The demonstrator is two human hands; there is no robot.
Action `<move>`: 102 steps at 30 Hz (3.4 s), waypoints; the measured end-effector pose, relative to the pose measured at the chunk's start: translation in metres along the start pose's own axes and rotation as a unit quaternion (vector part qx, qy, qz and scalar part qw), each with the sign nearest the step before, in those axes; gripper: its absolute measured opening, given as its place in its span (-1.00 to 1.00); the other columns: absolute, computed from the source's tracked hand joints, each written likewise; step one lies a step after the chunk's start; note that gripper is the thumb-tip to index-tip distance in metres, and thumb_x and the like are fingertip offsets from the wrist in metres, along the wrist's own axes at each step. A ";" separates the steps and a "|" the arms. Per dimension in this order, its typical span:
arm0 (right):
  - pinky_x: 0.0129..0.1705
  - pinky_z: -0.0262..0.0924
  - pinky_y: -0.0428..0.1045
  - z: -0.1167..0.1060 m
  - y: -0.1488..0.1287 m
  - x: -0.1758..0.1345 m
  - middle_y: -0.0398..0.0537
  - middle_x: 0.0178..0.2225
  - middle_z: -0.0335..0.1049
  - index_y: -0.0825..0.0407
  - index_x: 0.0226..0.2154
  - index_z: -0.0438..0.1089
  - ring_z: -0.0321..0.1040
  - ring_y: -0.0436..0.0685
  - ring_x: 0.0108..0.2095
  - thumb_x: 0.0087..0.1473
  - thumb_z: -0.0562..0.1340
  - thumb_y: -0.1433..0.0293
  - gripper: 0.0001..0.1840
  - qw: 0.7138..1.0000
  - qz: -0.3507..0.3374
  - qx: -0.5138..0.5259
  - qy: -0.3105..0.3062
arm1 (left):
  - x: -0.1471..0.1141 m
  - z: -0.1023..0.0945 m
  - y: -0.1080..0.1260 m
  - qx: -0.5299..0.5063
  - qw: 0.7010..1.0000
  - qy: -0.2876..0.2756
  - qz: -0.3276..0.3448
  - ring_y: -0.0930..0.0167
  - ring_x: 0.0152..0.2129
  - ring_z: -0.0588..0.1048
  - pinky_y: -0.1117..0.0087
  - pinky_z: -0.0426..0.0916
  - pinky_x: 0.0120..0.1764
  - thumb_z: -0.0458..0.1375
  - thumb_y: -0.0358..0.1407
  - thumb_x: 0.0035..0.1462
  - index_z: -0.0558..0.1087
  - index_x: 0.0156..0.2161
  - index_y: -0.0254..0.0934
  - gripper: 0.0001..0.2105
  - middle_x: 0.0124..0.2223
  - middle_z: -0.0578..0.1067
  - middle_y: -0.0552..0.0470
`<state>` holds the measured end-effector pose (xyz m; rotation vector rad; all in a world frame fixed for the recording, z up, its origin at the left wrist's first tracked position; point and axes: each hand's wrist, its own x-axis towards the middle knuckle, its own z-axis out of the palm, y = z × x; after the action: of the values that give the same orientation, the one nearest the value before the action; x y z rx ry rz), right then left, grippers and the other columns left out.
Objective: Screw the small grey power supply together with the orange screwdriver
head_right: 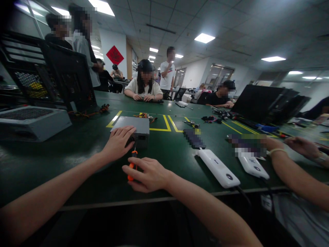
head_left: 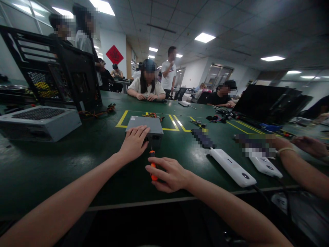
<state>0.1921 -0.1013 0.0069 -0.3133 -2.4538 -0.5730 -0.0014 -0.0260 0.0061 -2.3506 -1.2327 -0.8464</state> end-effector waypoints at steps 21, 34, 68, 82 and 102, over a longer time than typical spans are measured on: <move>-0.42 0.25 -0.12 0.001 0.002 -0.001 0.13 -0.18 0.41 0.14 -0.24 0.24 0.37 -0.01 -0.41 0.09 0.17 0.23 -0.70 0.998 0.002 0.000 0.064 | 0.000 0.001 0.000 -0.003 1.000 0.001 0.000 0.21 0.09 0.21 0.13 0.05 0.08 -0.01 -0.32 0.11 0.19 0.12 -0.27 -0.56 0.16 0.26 -0.14; -0.35 0.29 -0.11 0.002 0.002 0.000 0.16 -0.19 0.42 0.14 -0.18 0.18 0.41 0.03 -0.30 0.09 0.15 0.17 -0.62 0.997 0.024 0.033 0.067 | 0.000 -0.001 0.000 -0.001 1.000 0.001 -0.001 0.22 0.09 0.21 0.14 0.06 0.09 0.00 -0.32 0.11 0.19 0.12 -0.30 -0.56 0.16 0.27 -0.13; -0.43 0.27 -0.11 0.002 0.002 -0.002 0.18 -0.17 0.40 0.10 -0.21 0.18 0.43 0.04 -0.34 0.09 0.15 0.24 -0.71 0.997 0.020 0.004 0.078 | 0.000 0.000 0.000 -0.003 1.000 0.001 0.002 0.21 0.09 0.21 0.12 0.06 0.07 0.00 -0.32 0.10 0.20 0.13 -0.28 -0.55 0.16 0.26 -0.14; -0.42 0.26 -0.13 0.003 0.000 0.000 0.14 -0.18 0.39 0.15 -0.25 0.24 0.40 0.00 -0.36 0.11 0.13 0.17 -0.65 0.999 0.003 0.006 0.054 | 0.001 -0.002 0.002 -0.009 1.000 -0.007 -0.006 0.19 0.09 0.20 0.11 0.04 0.08 -0.01 -0.31 0.11 0.18 0.13 -0.28 -0.55 0.16 0.26 -0.14; -0.32 0.28 -0.09 0.002 0.002 0.001 0.16 -0.13 0.35 0.12 -0.08 0.23 0.38 0.02 -0.30 0.14 0.07 0.21 -0.62 1.000 0.001 0.008 0.013 | 0.001 -0.001 0.002 -0.004 1.000 -0.006 -0.006 0.20 0.09 0.19 0.14 0.03 0.08 -0.01 -0.31 0.11 0.18 0.13 -0.27 -0.56 0.17 0.25 -0.12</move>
<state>0.1911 -0.0985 0.0060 -0.3006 -2.4321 -0.5526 -0.0001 -0.0269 0.0073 -2.3611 -1.2503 -0.8442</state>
